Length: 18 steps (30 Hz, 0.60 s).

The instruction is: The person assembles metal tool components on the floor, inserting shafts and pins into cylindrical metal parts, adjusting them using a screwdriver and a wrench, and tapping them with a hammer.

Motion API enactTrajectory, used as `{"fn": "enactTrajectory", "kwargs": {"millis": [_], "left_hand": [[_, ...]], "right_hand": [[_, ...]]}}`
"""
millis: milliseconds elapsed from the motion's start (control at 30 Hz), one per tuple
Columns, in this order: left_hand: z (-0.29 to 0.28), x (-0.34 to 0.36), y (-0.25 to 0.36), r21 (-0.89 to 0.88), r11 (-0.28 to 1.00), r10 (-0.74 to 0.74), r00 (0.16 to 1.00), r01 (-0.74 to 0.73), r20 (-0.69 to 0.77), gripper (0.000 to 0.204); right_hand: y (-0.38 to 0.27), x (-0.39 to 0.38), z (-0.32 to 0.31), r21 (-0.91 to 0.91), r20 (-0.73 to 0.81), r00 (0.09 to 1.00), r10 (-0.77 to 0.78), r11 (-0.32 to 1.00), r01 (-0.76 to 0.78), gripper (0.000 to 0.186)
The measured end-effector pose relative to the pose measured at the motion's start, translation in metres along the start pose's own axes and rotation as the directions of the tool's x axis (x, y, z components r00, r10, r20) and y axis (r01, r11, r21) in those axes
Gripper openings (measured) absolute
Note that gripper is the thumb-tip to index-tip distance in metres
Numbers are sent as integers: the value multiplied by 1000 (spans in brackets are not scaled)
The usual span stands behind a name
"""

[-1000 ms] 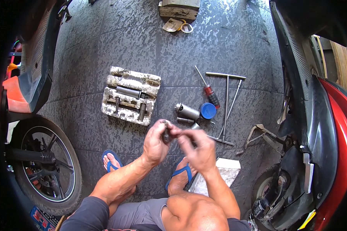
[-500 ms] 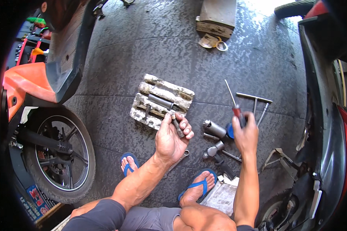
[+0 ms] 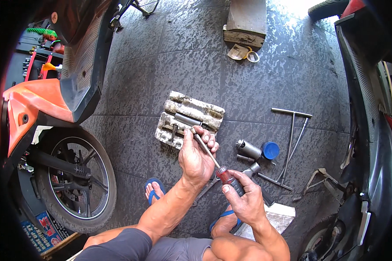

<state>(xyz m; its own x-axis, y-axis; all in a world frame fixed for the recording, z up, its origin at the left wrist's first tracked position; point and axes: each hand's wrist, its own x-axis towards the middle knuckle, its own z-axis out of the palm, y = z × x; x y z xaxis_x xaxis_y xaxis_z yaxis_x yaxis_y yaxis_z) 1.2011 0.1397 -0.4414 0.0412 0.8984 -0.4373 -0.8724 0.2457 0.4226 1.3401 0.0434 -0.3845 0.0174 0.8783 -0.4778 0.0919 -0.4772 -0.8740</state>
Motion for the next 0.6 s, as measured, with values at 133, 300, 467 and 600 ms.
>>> {"fn": "enactTrajectory", "kwargs": {"millis": [133, 300, 467, 600], "left_hand": [[-2, -1, -1, 14, 1000, 0, 1000, -1, 19, 38], [6, 0, -4, 164, 981, 92, 992, -104, 82, 40], [4, -9, -13, 353, 930, 112, 994, -102, -8, 45], [12, -14, -17, 427, 890, 164, 986, -156, 19, 44]], "right_hand": [[4, 0, 1, 50, -4, 1000, 17, 999, -17, 41], [8, -3, -4, 410, 160, 977, 141, 891, -195, 44], [6, -5, 3, 712, 352, 917, 188, 582, -393, 43], [11, -12, 5, 268, 88, 996, 24, 962, -46, 46]]}}
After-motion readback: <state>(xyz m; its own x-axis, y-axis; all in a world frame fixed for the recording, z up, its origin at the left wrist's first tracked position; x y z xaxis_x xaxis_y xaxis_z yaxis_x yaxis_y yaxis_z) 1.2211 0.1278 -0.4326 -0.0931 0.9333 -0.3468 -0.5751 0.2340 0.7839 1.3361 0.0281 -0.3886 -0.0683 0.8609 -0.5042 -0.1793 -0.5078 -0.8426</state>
